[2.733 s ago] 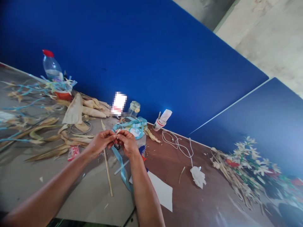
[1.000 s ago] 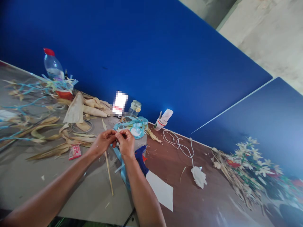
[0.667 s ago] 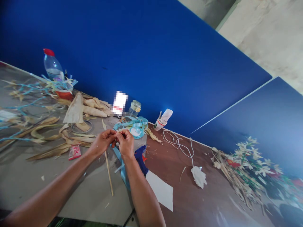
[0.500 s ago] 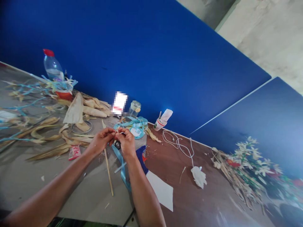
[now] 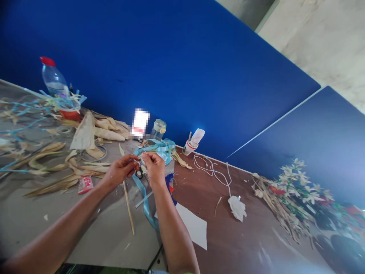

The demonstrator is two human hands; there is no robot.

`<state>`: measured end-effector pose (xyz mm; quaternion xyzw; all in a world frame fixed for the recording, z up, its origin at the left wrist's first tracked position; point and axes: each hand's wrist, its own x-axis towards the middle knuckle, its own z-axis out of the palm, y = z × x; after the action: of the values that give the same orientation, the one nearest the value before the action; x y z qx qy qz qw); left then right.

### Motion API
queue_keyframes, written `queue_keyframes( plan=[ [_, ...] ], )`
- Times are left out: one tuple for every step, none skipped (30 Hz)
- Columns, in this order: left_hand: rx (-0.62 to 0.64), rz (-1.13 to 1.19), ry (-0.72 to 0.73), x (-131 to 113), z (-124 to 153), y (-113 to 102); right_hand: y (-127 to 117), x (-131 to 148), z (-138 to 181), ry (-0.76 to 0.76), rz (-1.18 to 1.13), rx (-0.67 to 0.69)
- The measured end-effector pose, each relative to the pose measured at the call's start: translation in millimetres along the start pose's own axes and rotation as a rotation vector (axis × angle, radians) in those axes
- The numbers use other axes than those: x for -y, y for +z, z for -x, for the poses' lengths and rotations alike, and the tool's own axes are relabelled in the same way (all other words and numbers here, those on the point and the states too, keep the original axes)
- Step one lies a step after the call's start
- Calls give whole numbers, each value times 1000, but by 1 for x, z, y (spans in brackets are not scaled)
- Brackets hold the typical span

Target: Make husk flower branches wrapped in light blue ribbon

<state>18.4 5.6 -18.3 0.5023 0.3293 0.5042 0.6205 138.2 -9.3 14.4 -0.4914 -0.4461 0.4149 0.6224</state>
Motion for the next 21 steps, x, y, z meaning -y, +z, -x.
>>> queue_keyframes(
  plan=[
    [1, -7, 1, 0, 0, 0, 0, 0, 0, -1, 11, -10],
    [2, -12, 3, 1, 0, 0, -1, 1, 0, -3, 22, -19],
    [5, -15, 4, 1, 0, 0, -1, 1, 0, -3, 31, -25],
    [10, -16, 5, 2, 0, 0, -1, 1, 0, 1, 37, -25],
    [18, -12, 4, 2, 0, 0, -2, 2, -1, 7, 35, -21],
    [25, -6, 2, 2, 0, 0, -2, 2, -1, 14, 26, -15],
    [30, 1, 1, 3, 0, 0, -3, 2, -1, 20, 13, -7],
    [32, 5, 0, 3, -1, 0, -3, 2, -1, 23, -4, -3],
    [31, 7, 0, 3, -1, 0, -3, 2, -2, 23, -21, -2],
    [29, 7, 1, 2, -1, 0, -3, 1, -2, 25, -37, -1],
    [27, 4, 3, 2, -1, 0, -3, 1, -2, 31, -49, 2],
    [25, 1, 5, 1, -1, 0, -3, 1, -2, 41, -57, 9],
    [25, -2, 7, 1, -1, 0, -3, 1, -2, 50, -60, 19],
    [25, -4, 9, 1, -1, 1, -3, 1, -1, 57, -59, 27],
    [24, -6, 9, 1, -1, 1, -3, 1, -1, 59, -53, 32],
    [24, -9, 7, 1, -1, 0, -3, 1, -1, 55, -42, 32],
    [23, -10, 5, 1, -1, 0, -3, 1, -1, 47, -31, 28],
    [26, -11, 4, 2, -1, 0, -3, 2, -1, 39, -20, 23],
    [30, -11, 4, 3, -1, -1, -3, 2, -1, 33, -10, 19],
    [35, -11, 5, 4, -1, -1, -2, 2, -1, 29, 0, 17],
    [42, -10, 6, 4, -1, -2, -2, 2, -1, 29, 7, 15]
  ],
)
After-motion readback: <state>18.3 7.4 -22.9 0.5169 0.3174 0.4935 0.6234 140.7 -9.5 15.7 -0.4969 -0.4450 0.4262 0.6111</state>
